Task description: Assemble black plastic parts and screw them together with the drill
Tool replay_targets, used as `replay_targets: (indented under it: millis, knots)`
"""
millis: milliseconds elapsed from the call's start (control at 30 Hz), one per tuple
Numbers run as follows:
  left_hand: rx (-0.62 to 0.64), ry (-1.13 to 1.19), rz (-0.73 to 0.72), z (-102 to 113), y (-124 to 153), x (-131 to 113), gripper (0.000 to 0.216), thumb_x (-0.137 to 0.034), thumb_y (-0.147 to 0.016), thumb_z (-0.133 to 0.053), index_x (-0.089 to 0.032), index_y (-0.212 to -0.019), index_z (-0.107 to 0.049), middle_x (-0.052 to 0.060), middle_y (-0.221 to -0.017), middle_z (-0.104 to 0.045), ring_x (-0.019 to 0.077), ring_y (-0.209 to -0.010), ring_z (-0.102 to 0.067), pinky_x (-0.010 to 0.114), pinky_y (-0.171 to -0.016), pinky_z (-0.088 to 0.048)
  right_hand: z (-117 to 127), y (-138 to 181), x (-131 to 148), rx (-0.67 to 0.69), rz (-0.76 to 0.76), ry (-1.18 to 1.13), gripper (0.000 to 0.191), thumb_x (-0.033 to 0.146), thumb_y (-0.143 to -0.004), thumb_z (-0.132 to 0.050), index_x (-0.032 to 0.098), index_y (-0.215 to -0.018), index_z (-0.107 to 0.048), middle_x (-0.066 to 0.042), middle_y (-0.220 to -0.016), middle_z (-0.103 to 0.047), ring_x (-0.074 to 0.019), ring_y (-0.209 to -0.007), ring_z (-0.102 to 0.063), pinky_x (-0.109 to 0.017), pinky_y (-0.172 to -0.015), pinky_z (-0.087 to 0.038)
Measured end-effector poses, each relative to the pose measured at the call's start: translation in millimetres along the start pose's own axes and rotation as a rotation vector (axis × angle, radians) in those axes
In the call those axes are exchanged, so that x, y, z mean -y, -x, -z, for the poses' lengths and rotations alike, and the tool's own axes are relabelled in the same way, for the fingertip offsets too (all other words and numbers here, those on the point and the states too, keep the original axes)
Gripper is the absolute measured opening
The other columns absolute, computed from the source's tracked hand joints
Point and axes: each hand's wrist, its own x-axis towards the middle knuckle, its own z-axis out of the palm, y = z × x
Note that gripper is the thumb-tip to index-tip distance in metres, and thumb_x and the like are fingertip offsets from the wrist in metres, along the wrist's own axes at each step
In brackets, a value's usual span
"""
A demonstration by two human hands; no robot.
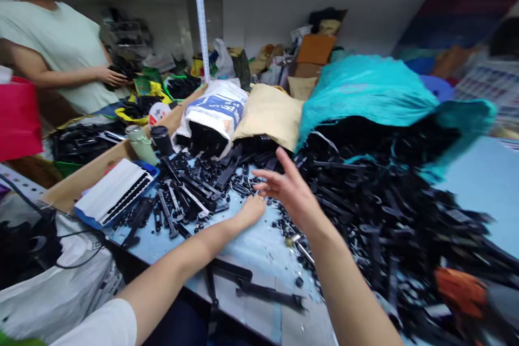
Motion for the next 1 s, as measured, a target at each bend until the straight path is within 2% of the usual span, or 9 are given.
replay_targets:
  millis: [100, 167, 267, 333, 433, 600, 700, 867, 1000]
  knots:
    - [-0.022, 0.015, 0.027, -1, 7, 3, 0.023, -0.011, -0.087, -0.041, -0.015, -0.091, -0.063, 0.016, -0.093, -0.062, 0.0256, -0.094, -0.059, 0.037, -0.080, -0.044, -14, -31, 66, 0.018, 0.144, -0.235, 0.073, 0.078, -0.076, -0.007, 0.043, -0.140, -0.019, -0.004, -0.120, -0.057, -0.0183, -0.084, -0.064, -0.035, -0.064, -0.050]
    - [-0.004, 0.055, 0.044, 4, 17, 8, 0.022, -0.012, -0.087, -0.041, -0.015, -0.089, -0.063, 0.014, -0.090, -0.061, 0.0237, -0.087, -0.060, 0.036, -0.076, -0.045, -15, -53, 59, -0.023, 0.189, -0.120, 0.064, 0.072, -0.081, -0.027, 0.041, -0.137, -0.026, -0.003, -0.115, -0.059, -0.0173, -0.086, -0.064, -0.032, -0.066, -0.050]
    - [0.033, 0.145, 0.048, 12, 44, 22, 0.017, -0.015, -0.086, -0.045, -0.013, -0.087, -0.061, 0.012, -0.092, -0.060, 0.0228, -0.087, -0.058, 0.036, -0.079, -0.045, 4, -68, -23, 0.020, 0.064, 0.528, 0.052, 0.047, -0.081, -0.058, 0.024, -0.126, -0.048, -0.008, -0.115, -0.059, -0.0202, -0.095, -0.060, -0.034, -0.082, -0.048]
    - [0.045, 0.205, 0.041, 17, 69, 38, 0.019, -0.014, -0.087, -0.042, -0.013, -0.089, -0.061, 0.011, -0.093, -0.059, 0.0222, -0.094, -0.056, 0.037, -0.085, -0.043, 23, -53, -89, 0.027, -0.269, 1.039, 0.039, 0.032, -0.083, -0.058, 0.012, -0.116, -0.056, -0.017, -0.116, -0.057, -0.0261, -0.103, -0.056, -0.038, -0.088, -0.044]
    - [0.004, 0.268, 0.054, 24, 117, 63, 0.014, -0.021, -0.086, -0.051, -0.013, -0.094, -0.059, 0.009, -0.096, -0.059, 0.0197, -0.094, -0.056, 0.037, -0.084, -0.046, 42, -19, -152, 0.050, -0.598, 1.305, 0.030, 0.018, -0.086, -0.048, 0.003, -0.110, -0.058, -0.025, -0.112, -0.057, -0.0293, -0.104, -0.055, -0.038, -0.086, -0.043]
    - [-0.025, 0.262, 0.073, 36, 187, 81, 0.032, -0.035, -0.088, -0.051, -0.016, -0.113, -0.053, 0.008, -0.112, -0.056, 0.0176, -0.094, -0.057, 0.038, -0.080, -0.050, 41, -5, -176, 0.065, -0.593, 1.289, 0.029, 0.012, -0.084, -0.042, 0.006, -0.105, -0.061, -0.022, -0.109, -0.061, -0.0271, -0.104, -0.055, -0.035, -0.086, -0.041]
    - [-0.015, 0.234, 0.104, 37, 210, 76, 0.018, -0.028, -0.086, -0.053, -0.015, -0.098, -0.059, 0.006, -0.096, -0.058, 0.0153, -0.084, -0.058, 0.033, -0.075, -0.051, 40, -7, -177, 0.039, -0.558, 1.293, 0.027, 0.014, -0.081, -0.046, 0.006, -0.102, -0.061, -0.022, -0.105, -0.062, -0.0286, -0.101, -0.056, -0.037, -0.084, -0.041]
    - [-0.068, 0.083, 0.142, 33, 223, 66, 0.011, -0.011, -0.080, -0.051, -0.016, -0.086, -0.058, 0.005, -0.085, -0.053, 0.0154, -0.077, -0.057, 0.029, -0.072, -0.050, 38, 4, -172, -0.109, -0.427, 1.265, 0.031, 0.019, -0.079, -0.048, 0.013, -0.107, -0.058, -0.014, -0.101, -0.062, -0.0240, -0.091, -0.057, -0.035, -0.079, -0.042]
    - [-0.014, -0.101, 0.124, 35, 220, 55, 0.018, -0.007, -0.083, -0.043, -0.014, -0.092, -0.057, 0.009, -0.094, -0.052, 0.0184, -0.085, -0.057, 0.030, -0.079, -0.048, 29, 26, -162, -0.286, -0.167, 1.010, 0.022, 0.016, -0.068, -0.053, 0.014, -0.087, -0.064, -0.005, -0.081, -0.058, -0.0175, -0.073, -0.055, -0.030, -0.073, -0.044]
